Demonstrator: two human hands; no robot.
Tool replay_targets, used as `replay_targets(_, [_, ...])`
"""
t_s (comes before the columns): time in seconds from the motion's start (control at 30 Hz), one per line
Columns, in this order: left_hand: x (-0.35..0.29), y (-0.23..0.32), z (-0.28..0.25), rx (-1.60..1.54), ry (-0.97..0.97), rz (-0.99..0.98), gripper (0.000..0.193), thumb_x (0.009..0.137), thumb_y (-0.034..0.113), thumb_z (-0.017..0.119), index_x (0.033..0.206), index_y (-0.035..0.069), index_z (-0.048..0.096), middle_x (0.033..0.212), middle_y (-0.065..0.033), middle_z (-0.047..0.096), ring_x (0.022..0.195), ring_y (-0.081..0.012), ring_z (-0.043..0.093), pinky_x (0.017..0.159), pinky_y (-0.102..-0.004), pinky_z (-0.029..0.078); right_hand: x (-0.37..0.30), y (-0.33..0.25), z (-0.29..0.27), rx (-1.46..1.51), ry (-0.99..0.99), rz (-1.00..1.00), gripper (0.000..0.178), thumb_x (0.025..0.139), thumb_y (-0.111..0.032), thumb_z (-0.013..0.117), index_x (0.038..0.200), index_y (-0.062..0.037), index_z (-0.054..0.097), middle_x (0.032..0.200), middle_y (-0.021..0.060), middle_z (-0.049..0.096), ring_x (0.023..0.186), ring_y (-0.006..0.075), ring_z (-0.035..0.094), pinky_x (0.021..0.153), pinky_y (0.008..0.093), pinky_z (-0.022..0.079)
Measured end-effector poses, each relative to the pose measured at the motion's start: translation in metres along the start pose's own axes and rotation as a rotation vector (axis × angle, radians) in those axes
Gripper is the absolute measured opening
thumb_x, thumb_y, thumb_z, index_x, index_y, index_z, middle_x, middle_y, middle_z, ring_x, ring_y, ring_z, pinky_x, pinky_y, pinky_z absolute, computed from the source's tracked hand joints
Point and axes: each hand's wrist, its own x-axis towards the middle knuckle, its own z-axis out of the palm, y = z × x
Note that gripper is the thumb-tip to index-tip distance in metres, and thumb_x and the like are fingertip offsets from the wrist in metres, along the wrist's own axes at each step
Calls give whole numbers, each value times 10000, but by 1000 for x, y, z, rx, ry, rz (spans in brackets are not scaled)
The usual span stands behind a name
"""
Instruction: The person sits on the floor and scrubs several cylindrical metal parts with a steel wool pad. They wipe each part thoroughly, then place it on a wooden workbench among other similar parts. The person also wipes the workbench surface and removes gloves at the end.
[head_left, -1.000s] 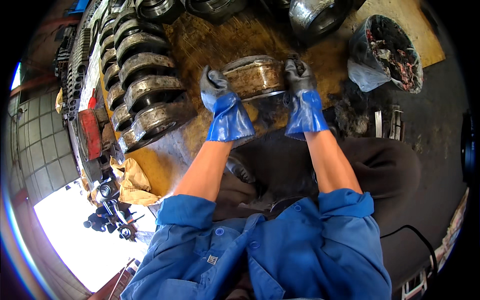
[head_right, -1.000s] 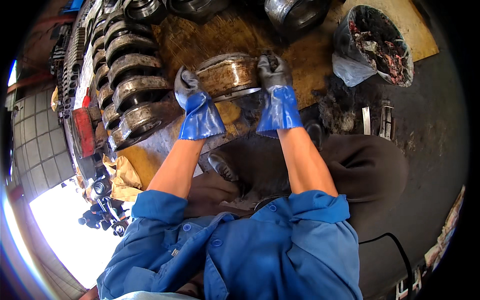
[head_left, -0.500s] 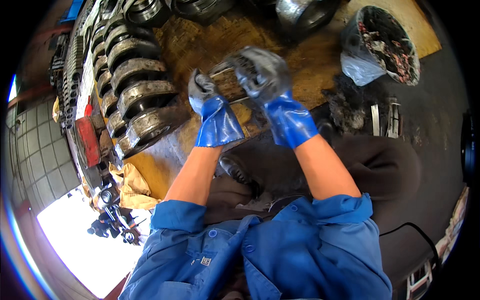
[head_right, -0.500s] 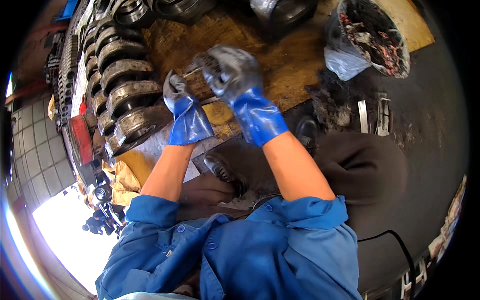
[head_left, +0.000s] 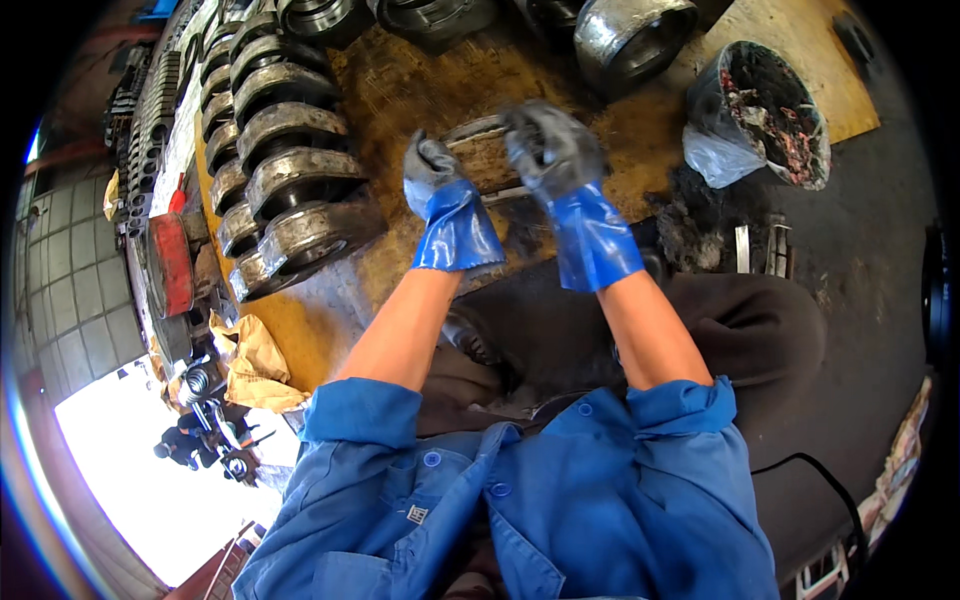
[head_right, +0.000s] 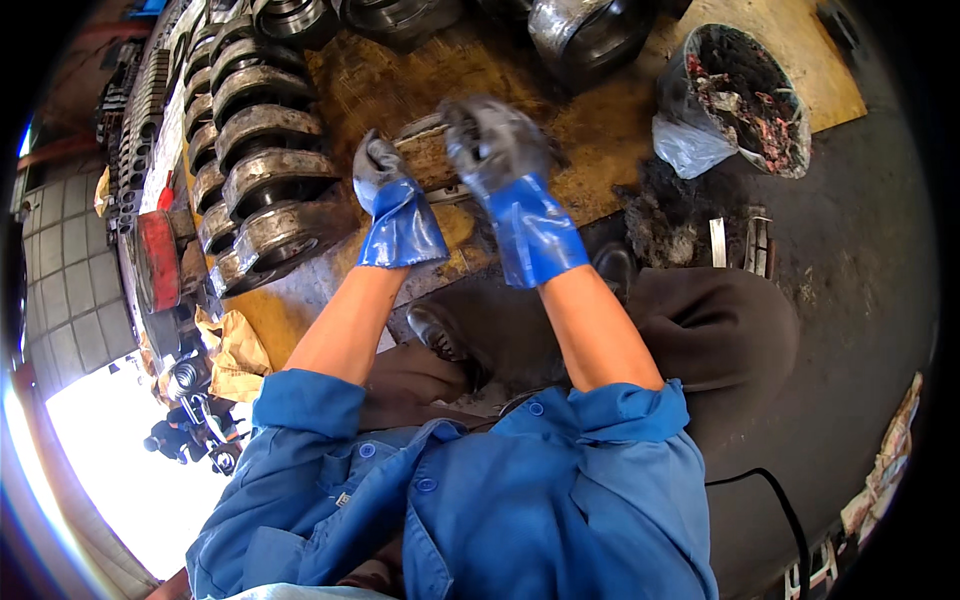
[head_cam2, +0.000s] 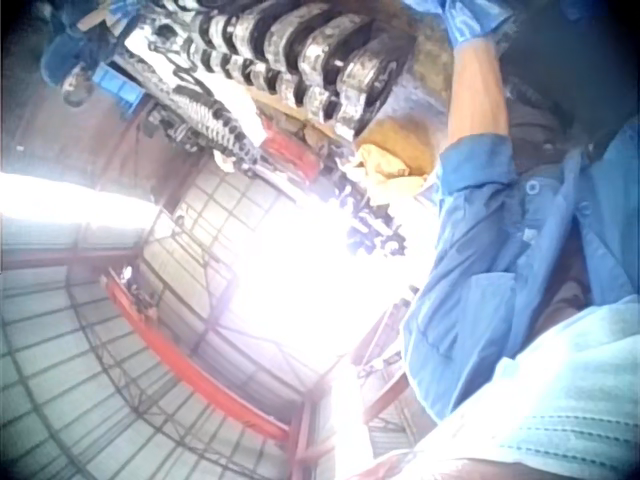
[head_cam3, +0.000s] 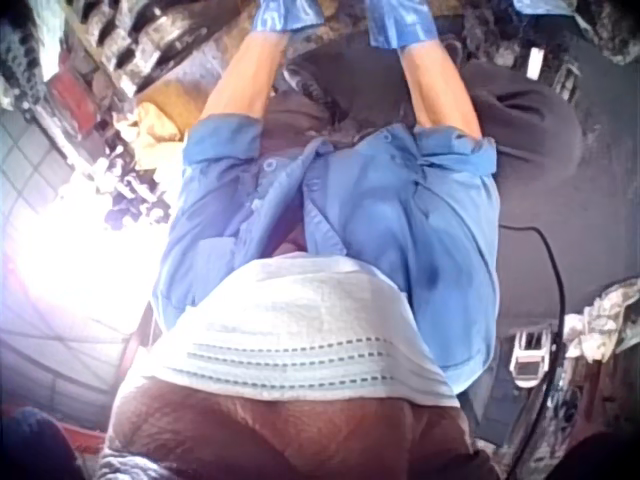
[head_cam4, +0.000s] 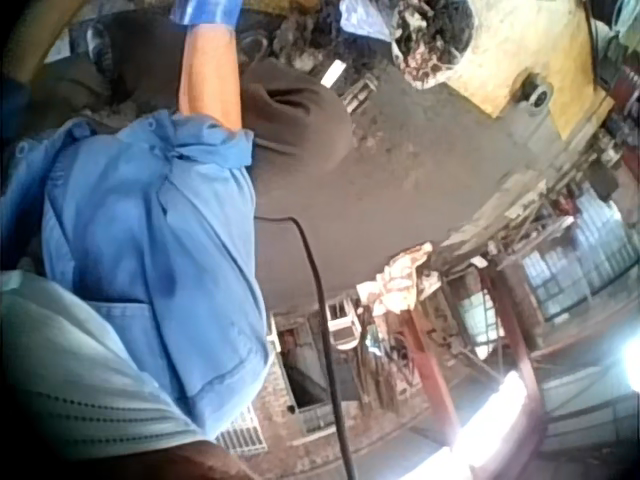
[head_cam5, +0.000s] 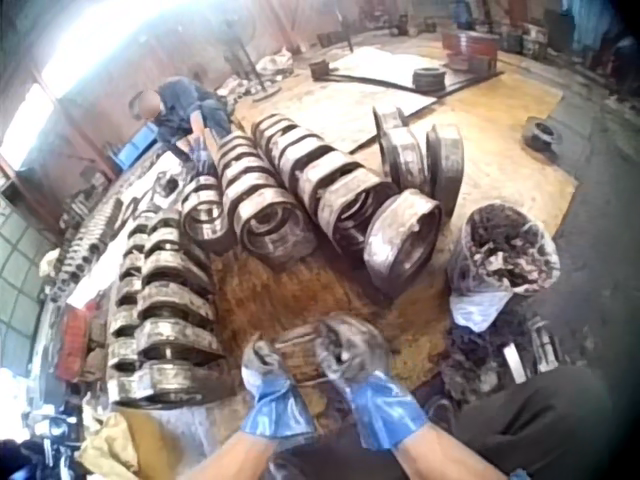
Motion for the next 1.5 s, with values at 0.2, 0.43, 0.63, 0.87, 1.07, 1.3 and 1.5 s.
replay_targets(0.2, [-1,-3,0,-98,-105,-101,387,992,225,492,1222,-36,662,1041,-205,717,918,-316,693,854,-400,557,-6,-15,10,-98,-62,-426,251,927,-297,709,1090,-108,730,1197,111,712,1045,286,697,890,386,586])
replay_targets(0.43, [3,-20,-1,-250,18,-35,324,989,99,510,1236,-64,643,847,-62,648,758,-121,595,705,-248,502,14,26,-4,495,-171,989,444,942,-400,699,1257,-93,641,1130,140,719,1046,279,692,874,409,574])
replay_targets(0.63, [4,-11,2,-555,-91,-401,295,1007,71,505,1231,-75,630,798,-13,560,699,-55,510,623,-191,431,-21,100,2,245,-226,982,570,950,-440,670,1380,-80,568,1129,94,714,924,261,685,828,380,566])
replay_targets(0.87, [-4,-13,10,-364,30,-94,323,1012,93,489,1263,-64,618,886,-70,648,765,-106,586,687,-230,487,-13,16,0,802,-48,587,273,906,-284,737,1092,-85,721,1088,86,731,969,225,704,894,371,581])
replay_targets(1.07, [5,-26,1,-19,7,77,323,1012,74,493,1278,-68,609,832,-41,604,713,-75,541,647,-208,457,-2,-13,2,3,-180,-254,323,800,-163,794,1113,-125,723,1181,77,721,1111,295,678,1028,449,538])
replay_targets(1.3, [23,9,-5,-1202,114,-871,221,1016,73,546,797,94,568,608,69,303,449,-42,273,396,-233,196,-7,36,23,784,-5,367,445,871,-121,787,1269,-7,624,1093,120,706,971,219,693,903,334,584])
replay_targets(1.5, [7,7,8,-617,69,-47,124,1014,65,516,996,4,622,640,47,327,514,-68,330,461,-218,281,-13,108,7,369,-145,649,463,967,-402,689,1230,-22,664,1068,29,703,961,144,636,872,317,515])
